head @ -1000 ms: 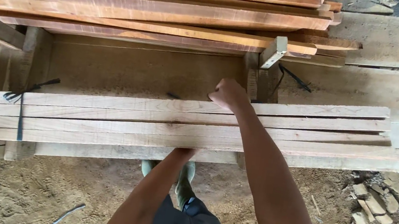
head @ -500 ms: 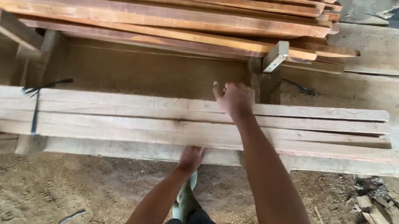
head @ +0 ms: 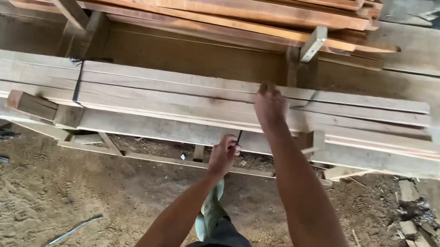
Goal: Tying together groups of thin wooden planks using black rubber straps on a workbench.
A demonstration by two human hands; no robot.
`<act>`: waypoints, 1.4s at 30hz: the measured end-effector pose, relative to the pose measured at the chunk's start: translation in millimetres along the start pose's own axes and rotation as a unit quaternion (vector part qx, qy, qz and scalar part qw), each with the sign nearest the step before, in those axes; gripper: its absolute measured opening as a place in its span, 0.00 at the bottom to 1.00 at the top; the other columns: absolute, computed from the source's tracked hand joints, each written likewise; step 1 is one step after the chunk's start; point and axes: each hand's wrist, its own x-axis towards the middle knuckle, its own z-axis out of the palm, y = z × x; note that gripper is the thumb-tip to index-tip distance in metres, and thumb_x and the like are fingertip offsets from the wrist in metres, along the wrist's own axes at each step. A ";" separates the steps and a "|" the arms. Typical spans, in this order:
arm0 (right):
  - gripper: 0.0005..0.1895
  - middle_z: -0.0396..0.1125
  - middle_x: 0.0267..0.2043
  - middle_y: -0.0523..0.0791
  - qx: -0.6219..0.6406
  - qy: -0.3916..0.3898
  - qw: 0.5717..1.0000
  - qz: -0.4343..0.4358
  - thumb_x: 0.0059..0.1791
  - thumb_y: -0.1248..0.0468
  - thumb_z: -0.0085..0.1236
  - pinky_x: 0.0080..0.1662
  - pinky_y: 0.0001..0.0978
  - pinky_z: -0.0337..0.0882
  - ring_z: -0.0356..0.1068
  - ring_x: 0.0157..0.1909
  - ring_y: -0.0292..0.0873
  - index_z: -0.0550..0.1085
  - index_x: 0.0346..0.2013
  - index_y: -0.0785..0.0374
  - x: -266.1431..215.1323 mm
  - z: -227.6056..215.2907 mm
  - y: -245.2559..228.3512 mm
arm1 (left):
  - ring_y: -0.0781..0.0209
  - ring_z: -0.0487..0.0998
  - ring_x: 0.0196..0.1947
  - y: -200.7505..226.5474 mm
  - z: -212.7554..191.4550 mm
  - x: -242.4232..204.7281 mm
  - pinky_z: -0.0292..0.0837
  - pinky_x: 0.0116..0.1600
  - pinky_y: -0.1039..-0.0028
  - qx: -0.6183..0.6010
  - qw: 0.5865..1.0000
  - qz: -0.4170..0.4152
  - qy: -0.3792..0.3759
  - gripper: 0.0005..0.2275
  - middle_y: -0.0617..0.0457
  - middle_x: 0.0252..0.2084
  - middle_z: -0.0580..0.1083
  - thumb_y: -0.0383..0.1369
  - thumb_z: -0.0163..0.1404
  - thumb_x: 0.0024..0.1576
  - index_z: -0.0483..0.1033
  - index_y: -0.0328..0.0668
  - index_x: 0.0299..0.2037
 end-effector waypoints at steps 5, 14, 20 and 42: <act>0.24 0.73 0.29 0.44 0.065 0.010 0.995 0.074 0.42 0.63 0.56 0.24 0.45 0.74 0.75 0.21 0.50 0.77 0.53 0.60 -40.8 -56.4 -9.1 | 0.48 0.84 0.32 7.1 -3.8 -2.0 0.83 0.38 0.61 0.008 1.000 -0.021 -0.018 0.10 0.48 0.33 0.82 0.28 0.48 0.62 0.81 0.46 0.49; 0.30 0.72 0.30 0.46 0.139 -0.107 0.981 0.082 0.48 0.63 0.51 0.28 0.48 0.77 0.77 0.28 0.52 0.69 0.66 0.59 -127.5 -61.1 -17.3 | 0.52 0.83 0.24 -16.6 -3.5 21.5 0.84 0.26 0.69 0.106 0.994 -0.009 -0.030 0.09 0.48 0.29 0.81 0.29 0.51 0.59 0.82 0.43 0.46; 0.26 0.73 0.48 0.51 0.250 -0.232 0.928 0.148 0.56 0.64 0.39 0.38 0.56 0.79 0.78 0.39 0.60 0.60 0.70 0.57 -144.7 -70.6 -22.8 | 0.41 0.84 0.36 26.2 -4.2 -47.9 0.84 0.41 0.50 0.169 0.972 0.099 -0.127 0.09 0.47 0.33 0.82 0.25 0.49 0.60 0.82 0.45 0.45; 0.18 0.76 0.39 0.55 0.311 -0.335 0.877 0.148 0.57 0.57 0.37 0.39 0.51 0.78 0.79 0.44 0.57 0.72 0.53 0.60 -105.1 -129.7 7.1 | 0.51 0.84 0.42 104.2 -51.4 -75.9 0.85 0.48 0.55 0.273 0.934 0.101 -0.206 0.13 0.48 0.44 0.82 0.28 0.46 0.65 0.77 0.43 0.57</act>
